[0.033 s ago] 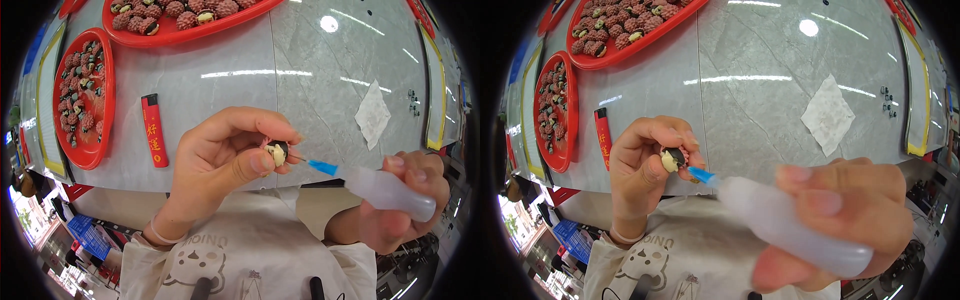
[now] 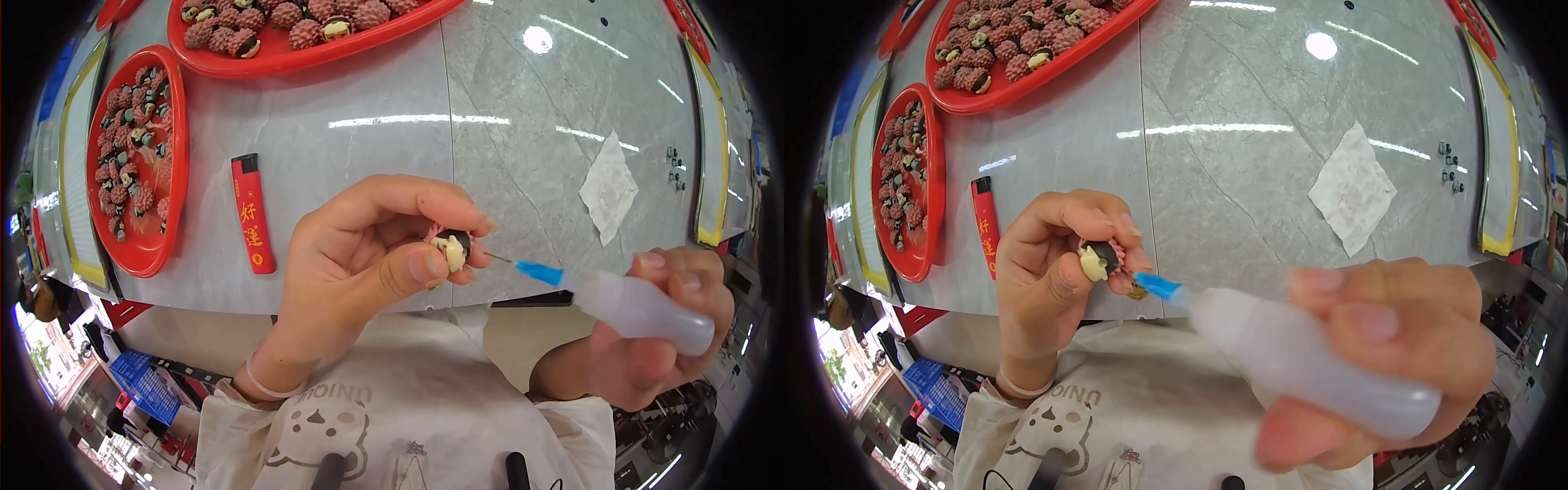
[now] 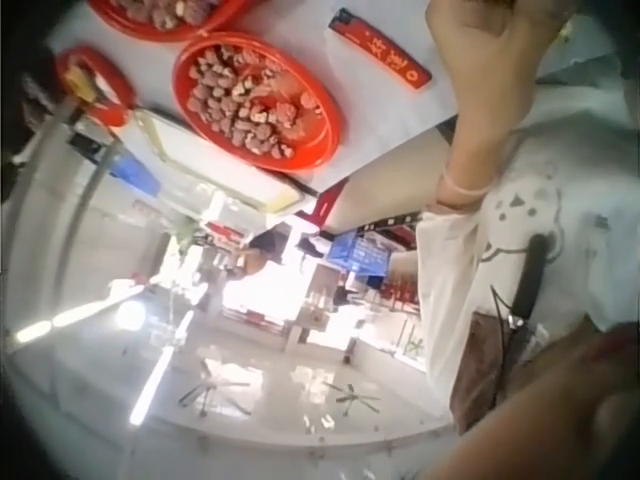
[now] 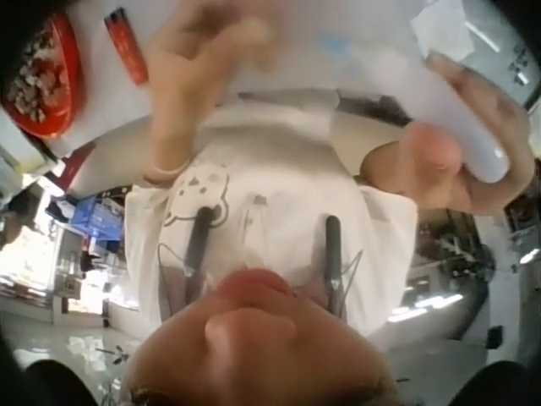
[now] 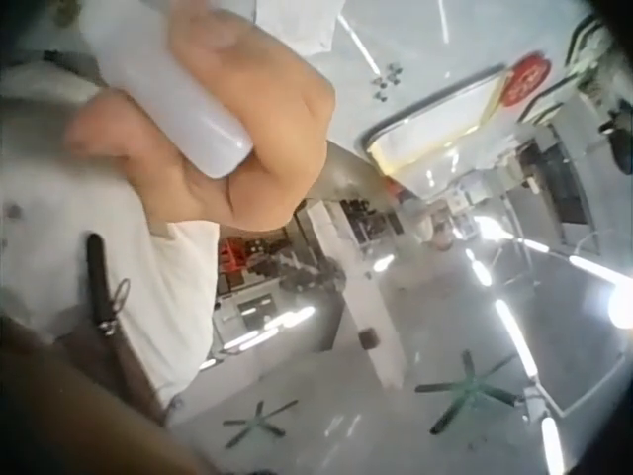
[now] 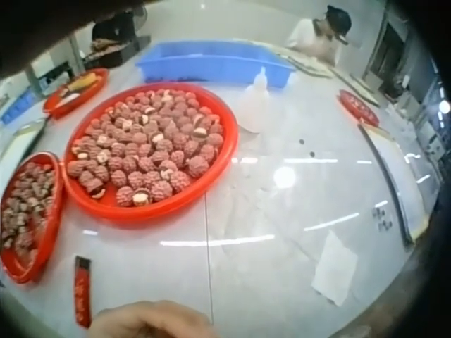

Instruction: The person applies glue to assemble miniature figurine parts using a glue bottle, places them into trays, pours small plastic parts onto the table, and fits rings onto plastic components by hand.

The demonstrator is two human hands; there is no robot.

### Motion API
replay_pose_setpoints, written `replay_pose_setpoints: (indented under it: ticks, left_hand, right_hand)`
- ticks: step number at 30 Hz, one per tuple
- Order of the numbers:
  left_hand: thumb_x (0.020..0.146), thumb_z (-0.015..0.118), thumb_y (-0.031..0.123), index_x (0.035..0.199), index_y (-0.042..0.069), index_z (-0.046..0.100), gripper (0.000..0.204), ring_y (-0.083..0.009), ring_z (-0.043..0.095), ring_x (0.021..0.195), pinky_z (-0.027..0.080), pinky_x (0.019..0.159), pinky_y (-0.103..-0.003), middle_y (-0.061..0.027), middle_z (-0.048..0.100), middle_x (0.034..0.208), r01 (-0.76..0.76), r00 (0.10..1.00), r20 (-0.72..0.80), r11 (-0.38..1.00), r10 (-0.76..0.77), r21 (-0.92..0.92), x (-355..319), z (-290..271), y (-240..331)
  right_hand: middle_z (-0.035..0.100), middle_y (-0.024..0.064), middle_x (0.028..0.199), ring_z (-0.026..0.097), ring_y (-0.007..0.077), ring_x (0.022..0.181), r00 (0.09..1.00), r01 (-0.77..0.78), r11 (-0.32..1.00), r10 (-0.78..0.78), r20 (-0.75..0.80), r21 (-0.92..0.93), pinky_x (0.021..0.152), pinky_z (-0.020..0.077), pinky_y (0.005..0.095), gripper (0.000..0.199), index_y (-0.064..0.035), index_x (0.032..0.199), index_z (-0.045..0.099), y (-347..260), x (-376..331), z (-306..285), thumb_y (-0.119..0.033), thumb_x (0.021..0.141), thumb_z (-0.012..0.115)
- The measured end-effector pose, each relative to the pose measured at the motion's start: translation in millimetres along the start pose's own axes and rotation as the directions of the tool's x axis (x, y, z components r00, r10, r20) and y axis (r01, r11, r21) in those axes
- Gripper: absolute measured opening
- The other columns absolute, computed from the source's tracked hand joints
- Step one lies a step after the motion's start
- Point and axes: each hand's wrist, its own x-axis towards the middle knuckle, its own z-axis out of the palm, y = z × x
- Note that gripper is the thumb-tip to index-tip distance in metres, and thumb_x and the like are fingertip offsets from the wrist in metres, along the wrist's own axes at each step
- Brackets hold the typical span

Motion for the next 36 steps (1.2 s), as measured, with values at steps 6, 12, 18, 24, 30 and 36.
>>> replay_pose_setpoints:
  ticks: [6, 12, 18, 24, 30, 36]
  left_hand:
    - [0.079, 0.062, 0.024, 0.094, 0.0, 0.049, 0.031, -0.0174, 0.058, 0.075, 0.049, 0.061, -0.023, -0.0146, 0.051, 0.092, 0.015, 1.0, 0.003, 1.0, -0.015, -0.006, 0.5, 5.3, 0.2]
    - [0.08, 0.06, 0.021, 0.096, 0.001, 0.046, 0.029, -0.0163, 0.057, 0.075, 0.046, 0.061, -0.021, -0.0129, 0.049, 0.093, -0.013, 1.0, 0.012, 0.999, 0.013, 0.052, 2.2, 3.7, -3.7]
    - [0.081, 0.059, 0.022, 0.094, 0.0, 0.048, 0.028, -0.0192, 0.057, 0.077, 0.047, 0.058, -0.025, -0.0145, 0.052, 0.09, -0.077, 0.997, 0.012, 0.996, 0.076, 0.049, -0.6, -0.7, -5.2]
    - [0.08, 0.061, 0.023, 0.094, 0.0, 0.048, 0.029, -0.0188, 0.057, 0.077, 0.047, 0.059, -0.025, -0.0141, 0.051, 0.092, -0.066, 0.997, 0.029, 0.996, 0.065, 0.063, 0.2, 3.3, -5.6]
    - [0.081, 0.06, 0.021, 0.094, 0.0, 0.048, 0.028, -0.019, 0.057, 0.078, 0.047, 0.059, -0.025, -0.0143, 0.051, 0.092, -0.067, 0.998, 0.026, 0.995, 0.065, 0.071, -1.6, 2.3, -5.3]
    - [0.08, 0.061, 0.019, 0.093, -0.001, 0.048, 0.027, -0.0199, 0.057, 0.078, 0.048, 0.061, -0.026, -0.0153, 0.051, 0.093, -0.086, 0.996, 0.012, 0.995, 0.085, 0.051, -1.1, 0.0, -6.3]
  right_hand:
    - [0.053, 0.0206, 0.093, 0.055, 0.0244, 0.083, 0.876, -0.361, 0.875, 0.437, -0.204, 0.322, 0.074, 0.0418, 0.0293, 0.034, -0.0018, 0.096, 0.038, 13.4, -4.7, 10.7, -0.02, 0.077, 0.06]
    - [0.057, 0.0148, 0.092, 0.054, 0.0194, 0.087, 0.936, -0.315, 0.947, 0.297, -0.188, -0.07, 0.08, 0.0402, 0.0287, 0.043, -0.0034, 0.103, 0.034, 48.3, -0.8, 33.2, 0.008, 0.07, 0.059]
    - [0.055, 0.0087, 0.088, 0.054, 0.0208, 0.076, 0.953, -0.295, 0.949, 0.282, -0.111, -0.114, 0.066, 0.0425, 0.0264, 0.033, -0.0035, 0.096, 0.052, 46.5, 5.8, 31.3, 0.009, 0.066, 0.058]
    - [0.059, 0.0065, 0.078, 0.054, 0.0138, 0.068, 0.616, -0.706, 0.638, 0.338, -0.712, -0.308, 0.064, 0.0426, 0.0245, 0.014, -0.0002, 0.086, 0.06, 69.9, -14.7, -68.1, -0.001, 0.072, 0.059]
    - [0.059, 0.0026, 0.078, 0.053, 0.0098, 0.068, 0.697, -0.715, 0.403, 0.346, -0.628, -0.571, 0.064, 0.0425, 0.0218, 0.015, 0.0011, 0.09, 0.059, 83.6, -18.6, -63.3, -0.004, 0.076, 0.06]
    - [0.053, 0.0102, 0.09, 0.054, 0.015, 0.07, 0.725, -0.481, 0.876, 0.417, -0.548, 0.03, 0.062, 0.044, 0.0251, 0.019, 0.0024, 0.097, 0.051, 55.2, -14.5, -38.4, -0.004, 0.079, 0.055]
